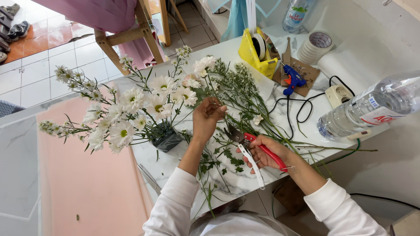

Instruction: The person arranges flowers by inserting stems into a floral foam block, using shears to trim branches and a glue gun to secure elements.

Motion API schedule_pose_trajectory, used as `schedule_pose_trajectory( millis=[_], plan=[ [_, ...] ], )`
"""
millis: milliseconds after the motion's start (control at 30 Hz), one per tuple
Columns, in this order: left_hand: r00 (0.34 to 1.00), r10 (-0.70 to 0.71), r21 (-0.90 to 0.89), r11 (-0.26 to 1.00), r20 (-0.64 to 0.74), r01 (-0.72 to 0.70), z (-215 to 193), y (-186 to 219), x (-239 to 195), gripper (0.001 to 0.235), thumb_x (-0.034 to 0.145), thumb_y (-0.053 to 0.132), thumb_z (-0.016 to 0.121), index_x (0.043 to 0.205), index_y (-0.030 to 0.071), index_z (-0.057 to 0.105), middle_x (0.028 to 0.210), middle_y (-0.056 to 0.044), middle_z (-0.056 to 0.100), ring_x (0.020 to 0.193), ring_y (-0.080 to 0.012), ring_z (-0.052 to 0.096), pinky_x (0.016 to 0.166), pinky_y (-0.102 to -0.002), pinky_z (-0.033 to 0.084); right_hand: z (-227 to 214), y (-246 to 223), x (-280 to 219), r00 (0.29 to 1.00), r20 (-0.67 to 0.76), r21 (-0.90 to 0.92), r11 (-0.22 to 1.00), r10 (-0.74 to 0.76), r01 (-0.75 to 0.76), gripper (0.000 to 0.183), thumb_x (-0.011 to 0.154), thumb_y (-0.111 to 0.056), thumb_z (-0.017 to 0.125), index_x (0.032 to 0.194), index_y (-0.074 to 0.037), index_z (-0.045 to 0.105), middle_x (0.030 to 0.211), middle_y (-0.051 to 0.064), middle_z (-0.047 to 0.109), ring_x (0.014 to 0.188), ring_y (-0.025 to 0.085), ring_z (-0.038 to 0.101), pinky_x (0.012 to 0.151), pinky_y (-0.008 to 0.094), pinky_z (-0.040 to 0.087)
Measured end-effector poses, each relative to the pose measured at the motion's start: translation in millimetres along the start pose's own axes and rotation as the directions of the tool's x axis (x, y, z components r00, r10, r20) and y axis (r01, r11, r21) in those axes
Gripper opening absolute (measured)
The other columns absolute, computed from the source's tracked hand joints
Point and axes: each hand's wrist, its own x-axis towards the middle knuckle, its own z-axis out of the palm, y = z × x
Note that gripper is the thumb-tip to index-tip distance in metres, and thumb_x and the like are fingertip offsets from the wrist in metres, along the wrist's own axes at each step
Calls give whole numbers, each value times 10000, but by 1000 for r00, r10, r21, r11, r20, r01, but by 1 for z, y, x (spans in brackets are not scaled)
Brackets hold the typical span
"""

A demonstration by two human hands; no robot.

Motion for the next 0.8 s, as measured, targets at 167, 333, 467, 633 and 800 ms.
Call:
schedule_pose_trajectory(
  millis=[167, 333, 467, 633, 800],
  plan=[
    [999, -39, -34, 999, 19, 40, 3, 5, -5, 177, 922, 119, 763, 1019, 70, 623, 817, -90, 718, 746, -122, 717, 678, -222, 640, 9, 5, -11, 979, -121, -197, 971, -163, 137, 350, 814, -326, 571, 658, -14, 534, 454, 124, 446, 314, 242, 509, 289, 313, 431],
    [998, -12, -25, 1000, 55, 14, 12, 5, -12, 178, 924, 138, 771, 1020, 77, 634, 832, -103, 731, 763, -137, 717, 695, -256, 648, 6, 4, -9, 886, -273, -629, 767, -374, 130, 249, 788, -285, 638, 787, -36, 646, 571, 137, 629, 466, 246, 650, 419, 373, 525],
    [984, 41, 89, 994, 174, -58, 30, 19, -40, 183, 892, 140, 801, 1014, 76, 681, 809, -120, 738, 739, -165, 713, 633, -285, 617, -30, 20, 37, 665, -353, -857, -58, -658, -512, 920, 815, -636, 630, 1486, -29, 466, 1208, 223, 648, 1116, 398, 652, 888, 626, 504],
    [959, 47, 135, 987, 280, -88, 43, -7, -69, 140, 913, 103, 785, 1018, 58, 704, 823, -133, 740, 778, -216, 733, 641, -316, 612, -44, 24, 64, 598, -300, -824, -114, -743, -555, 770, 927, -414, 570, 1551, 2, 396, 1406, 223, 471, 1341, 395, 437, 1049, 686, 301],
    [982, 29, 170, 984, 189, -62, 23, -10, -82, 154, 945, 113, 760, 1042, 5, 707, 845, -170, 734, 867, -283, 737, 702, -399, 633, -13, 27, 35, 638, -85, -983, 168, -765, 70, 457, 883, -68, 618, 1337, -76, 665, 1305, 114, 575, 1056, 327, 684, 911, 502, 562]
  ],
)
